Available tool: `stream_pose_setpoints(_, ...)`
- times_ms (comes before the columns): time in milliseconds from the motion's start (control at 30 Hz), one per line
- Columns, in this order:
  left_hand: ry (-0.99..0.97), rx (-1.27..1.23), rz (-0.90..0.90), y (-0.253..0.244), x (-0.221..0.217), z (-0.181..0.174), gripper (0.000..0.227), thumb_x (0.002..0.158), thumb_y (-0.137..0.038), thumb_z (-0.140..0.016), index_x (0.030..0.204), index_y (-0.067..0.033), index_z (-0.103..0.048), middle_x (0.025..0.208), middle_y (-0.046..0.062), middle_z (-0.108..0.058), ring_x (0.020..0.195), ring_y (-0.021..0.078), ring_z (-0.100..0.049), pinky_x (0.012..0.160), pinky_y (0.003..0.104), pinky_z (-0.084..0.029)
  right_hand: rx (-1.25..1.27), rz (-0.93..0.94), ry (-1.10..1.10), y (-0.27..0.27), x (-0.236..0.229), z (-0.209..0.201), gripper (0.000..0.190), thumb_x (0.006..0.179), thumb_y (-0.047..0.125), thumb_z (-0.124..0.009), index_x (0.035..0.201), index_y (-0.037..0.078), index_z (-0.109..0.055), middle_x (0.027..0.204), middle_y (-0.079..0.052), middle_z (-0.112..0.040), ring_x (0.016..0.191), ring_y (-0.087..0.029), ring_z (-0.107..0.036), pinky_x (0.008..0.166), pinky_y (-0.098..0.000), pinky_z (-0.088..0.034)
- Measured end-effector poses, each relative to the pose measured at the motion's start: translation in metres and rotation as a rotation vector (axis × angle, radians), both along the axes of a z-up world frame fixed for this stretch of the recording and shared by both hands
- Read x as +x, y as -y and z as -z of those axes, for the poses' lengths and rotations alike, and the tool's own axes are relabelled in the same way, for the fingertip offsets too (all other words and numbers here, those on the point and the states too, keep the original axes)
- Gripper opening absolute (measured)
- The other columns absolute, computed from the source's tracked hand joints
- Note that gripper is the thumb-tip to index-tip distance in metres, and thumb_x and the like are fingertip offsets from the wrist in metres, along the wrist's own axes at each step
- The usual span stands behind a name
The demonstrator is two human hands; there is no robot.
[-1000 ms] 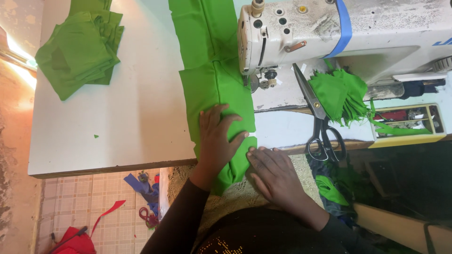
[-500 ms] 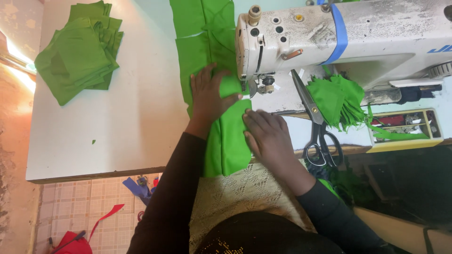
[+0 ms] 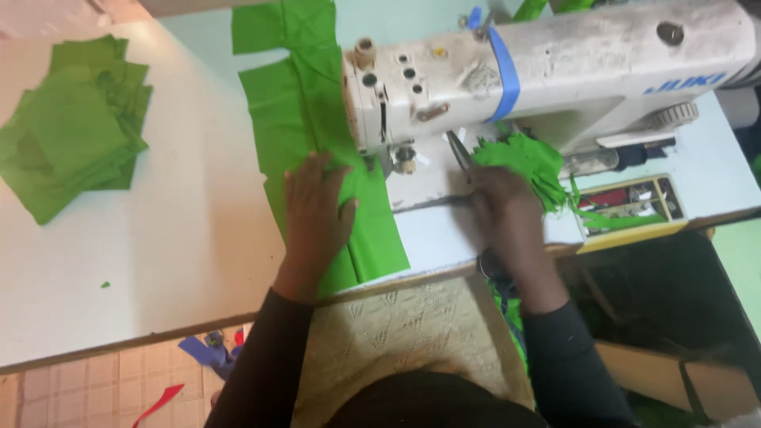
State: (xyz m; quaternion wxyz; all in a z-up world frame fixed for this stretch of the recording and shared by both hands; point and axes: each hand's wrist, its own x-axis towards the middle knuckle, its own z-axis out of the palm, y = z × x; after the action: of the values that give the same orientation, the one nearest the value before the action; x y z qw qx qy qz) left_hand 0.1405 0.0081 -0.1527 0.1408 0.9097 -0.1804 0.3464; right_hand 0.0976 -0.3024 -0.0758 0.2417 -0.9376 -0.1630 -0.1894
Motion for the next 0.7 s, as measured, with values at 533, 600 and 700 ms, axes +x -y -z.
stream_pose_setpoints(533, -0.409, 0.041, 0.266, 0.006, -0.090, -0.027, 0.048, 0.096, -0.041, -0.064, 0.142, -0.0283, -0.057, 0.147, 0.005, -0.054, 0.145, 0.0278, -0.046, 0.121, 0.062, -0.022, -0.304, 0.297, -0.284, 0.078, 0.016, 0.047, 0.021, 0.093, 0.037, -0.072, 0.109, 0.024, -0.075, 0.091, -0.009, -0.070, 0.089, -0.037, -0.073, 0.078, -0.0522, -0.059)
stream_pose_setpoints(600, -0.417, 0.031, 0.283, 0.002, -0.097, -0.023, 0.049, 0.098, -0.041, -0.061, 0.145, -0.0298, -0.055, 0.146, 0.003, -0.053, 0.144, 0.0255, -0.047, 0.120, 0.061, -0.023, -0.304, 0.282, -0.253, 0.074, 0.015, 0.038, 0.019, 0.095, 0.033, -0.069, 0.107, 0.020, -0.075, 0.090, -0.012, -0.070, 0.088, -0.039, -0.073, 0.077, -0.0531, -0.060)
stream_pose_setpoints(700, -0.402, 0.004, 0.288, -0.007, -0.099, -0.022, 0.049, 0.097, -0.045, -0.062, 0.143, -0.0289, -0.058, 0.145, 0.004, -0.055, 0.142, 0.0263, -0.049, 0.119, 0.061, -0.025, -0.221, 0.224, -0.281, 0.074, 0.014, 0.025, 0.016, 0.096, 0.022, -0.067, 0.108, 0.018, -0.077, 0.095, -0.015, -0.074, 0.093, -0.044, -0.072, 0.080, -0.0561, -0.058)
